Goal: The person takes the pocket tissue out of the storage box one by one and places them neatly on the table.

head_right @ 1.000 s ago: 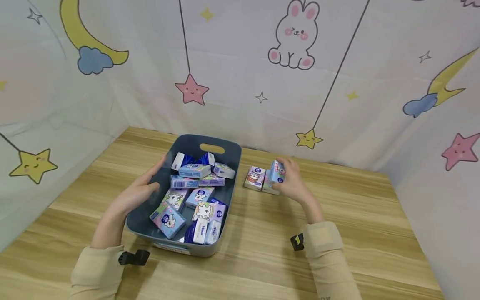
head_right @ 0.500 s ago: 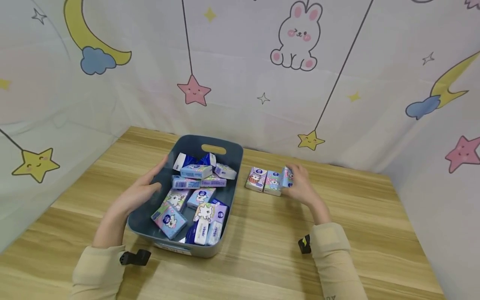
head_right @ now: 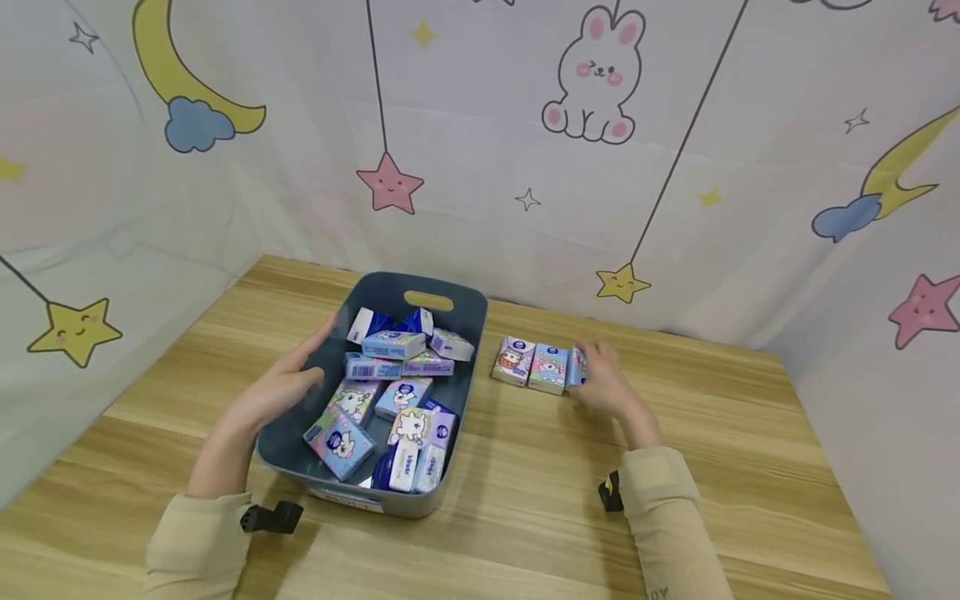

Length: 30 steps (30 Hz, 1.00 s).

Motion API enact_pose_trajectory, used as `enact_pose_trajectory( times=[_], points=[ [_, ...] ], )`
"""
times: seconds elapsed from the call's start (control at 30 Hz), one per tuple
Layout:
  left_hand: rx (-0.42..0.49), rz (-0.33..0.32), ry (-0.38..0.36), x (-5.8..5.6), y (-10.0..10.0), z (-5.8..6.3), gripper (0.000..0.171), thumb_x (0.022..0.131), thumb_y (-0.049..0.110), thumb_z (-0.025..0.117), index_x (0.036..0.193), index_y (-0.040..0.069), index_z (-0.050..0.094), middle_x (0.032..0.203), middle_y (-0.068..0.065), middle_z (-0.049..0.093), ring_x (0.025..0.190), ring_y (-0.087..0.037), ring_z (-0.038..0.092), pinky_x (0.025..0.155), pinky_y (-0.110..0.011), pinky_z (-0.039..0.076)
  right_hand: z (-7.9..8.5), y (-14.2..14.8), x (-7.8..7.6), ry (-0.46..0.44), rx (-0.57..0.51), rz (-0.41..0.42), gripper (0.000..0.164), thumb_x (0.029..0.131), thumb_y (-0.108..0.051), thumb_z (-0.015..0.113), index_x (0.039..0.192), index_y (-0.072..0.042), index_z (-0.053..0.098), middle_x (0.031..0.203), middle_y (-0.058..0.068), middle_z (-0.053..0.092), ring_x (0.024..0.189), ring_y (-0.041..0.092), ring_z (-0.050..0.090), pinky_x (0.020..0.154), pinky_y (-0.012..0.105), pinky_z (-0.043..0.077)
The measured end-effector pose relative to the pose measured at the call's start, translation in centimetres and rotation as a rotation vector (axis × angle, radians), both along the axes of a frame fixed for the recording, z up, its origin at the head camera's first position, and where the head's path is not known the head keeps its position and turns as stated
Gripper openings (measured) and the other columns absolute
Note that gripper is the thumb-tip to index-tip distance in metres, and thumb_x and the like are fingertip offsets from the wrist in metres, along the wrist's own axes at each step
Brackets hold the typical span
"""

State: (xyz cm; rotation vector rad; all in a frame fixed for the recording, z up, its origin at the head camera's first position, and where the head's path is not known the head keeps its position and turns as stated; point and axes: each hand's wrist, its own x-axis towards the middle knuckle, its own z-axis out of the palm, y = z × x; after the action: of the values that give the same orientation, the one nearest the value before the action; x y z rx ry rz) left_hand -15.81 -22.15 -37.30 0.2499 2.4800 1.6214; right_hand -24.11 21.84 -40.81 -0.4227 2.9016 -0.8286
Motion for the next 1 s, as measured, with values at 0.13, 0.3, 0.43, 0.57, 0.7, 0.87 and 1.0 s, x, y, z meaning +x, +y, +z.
enact_pose_trajectory(
  times=[0.13, 0.3, 0.43, 0.57, 0.7, 0.87, 1.0],
  points=[
    [-0.002, 0.001, -0.006, 0.01, 0.01, -0.12, 0.073, 0.094, 0.001, 0.033, 0.156, 0.024, 0.002, 0.164, -0.007, -0.005, 0.149, -0.037, -0.007, 0.115, -0.065, 0.002, -0.48, 0.03, -0.02, -0.047, 0.003, -0.009, 0.082, 0.077, -0.002, 0.068, 0.147, 0.008, 0.026, 0.142, 0.033, 0.029, 0.122, 0.045, 0.033, 0.101, 0.062, 0.036],
    [-0.005, 0.006, -0.009, -0.01, 0.00, -0.12, 0.072, 0.094, 0.001, 0.032, 0.156, 0.024, 0.002, 0.164, -0.006, -0.005, 0.150, -0.035, -0.007, 0.116, -0.065, 0.001, -0.74, -0.01, -0.10, -0.065, 0.000, -0.011, 0.083, 0.077, -0.003, 0.067, 0.147, 0.008, 0.024, 0.143, 0.032, 0.029, 0.123, 0.045, 0.033, 0.102, 0.063, 0.035],
    [0.000, 0.003, -0.006, 0.02, 0.01, 0.00, 0.072, 0.094, 0.001, 0.032, 0.156, 0.024, 0.002, 0.164, -0.007, -0.005, 0.150, -0.036, -0.008, 0.115, -0.066, 0.001, -0.78, -0.20, -0.18, -0.055, 0.002, -0.008, 0.083, 0.076, -0.002, 0.067, 0.147, 0.008, 0.026, 0.142, 0.032, 0.030, 0.125, 0.046, 0.031, 0.104, 0.063, 0.033],
    [0.007, -0.007, -0.003, 0.12, 0.07, 0.18, 0.073, 0.094, 0.000, 0.033, 0.156, 0.024, 0.002, 0.164, -0.008, -0.006, 0.149, -0.037, -0.008, 0.114, -0.067, 0.001, -0.78, -0.28, -0.20, -0.050, 0.010, -0.007, 0.082, 0.075, -0.003, 0.067, 0.146, 0.008, 0.027, 0.143, 0.032, 0.030, 0.127, 0.046, 0.030, 0.105, 0.063, 0.032],
    [0.007, -0.008, -0.005, 0.14, 0.14, 0.26, 0.073, 0.094, 0.001, 0.033, 0.156, 0.025, 0.002, 0.164, -0.007, -0.006, 0.149, -0.037, -0.008, 0.114, -0.067, 0.002, -0.78, -0.24, -0.16, -0.048, 0.015, -0.006, 0.083, 0.074, -0.003, 0.066, 0.146, 0.008, 0.027, 0.144, 0.032, 0.029, 0.129, 0.047, 0.028, 0.106, 0.064, 0.031],
    [0.003, 0.001, -0.009, 0.11, 0.12, 0.25, 0.074, 0.094, 0.000, 0.033, 0.156, 0.025, 0.002, 0.164, -0.007, -0.005, 0.149, -0.037, -0.008, 0.115, -0.066, 0.001, -0.86, -0.27, -0.13, -0.050, 0.013, 0.011, 0.084, 0.076, -0.004, 0.066, 0.148, 0.007, 0.024, 0.146, 0.032, 0.027, 0.131, 0.048, 0.027, 0.106, 0.065, 0.030],
    [0.010, 0.001, -0.010, 0.13, 0.12, 0.32, 0.075, 0.093, -0.001, 0.034, 0.156, 0.025, 0.002, 0.163, -0.009, -0.005, 0.149, -0.037, -0.009, 0.114, -0.067, 0.000, -0.95, -0.29, -0.19, -0.038, 0.014, 0.026, 0.085, 0.077, -0.005, 0.067, 0.148, 0.008, 0.023, 0.147, 0.032, 0.026, 0.133, 0.049, 0.024, 0.108, 0.066, 0.028]
  ],
)
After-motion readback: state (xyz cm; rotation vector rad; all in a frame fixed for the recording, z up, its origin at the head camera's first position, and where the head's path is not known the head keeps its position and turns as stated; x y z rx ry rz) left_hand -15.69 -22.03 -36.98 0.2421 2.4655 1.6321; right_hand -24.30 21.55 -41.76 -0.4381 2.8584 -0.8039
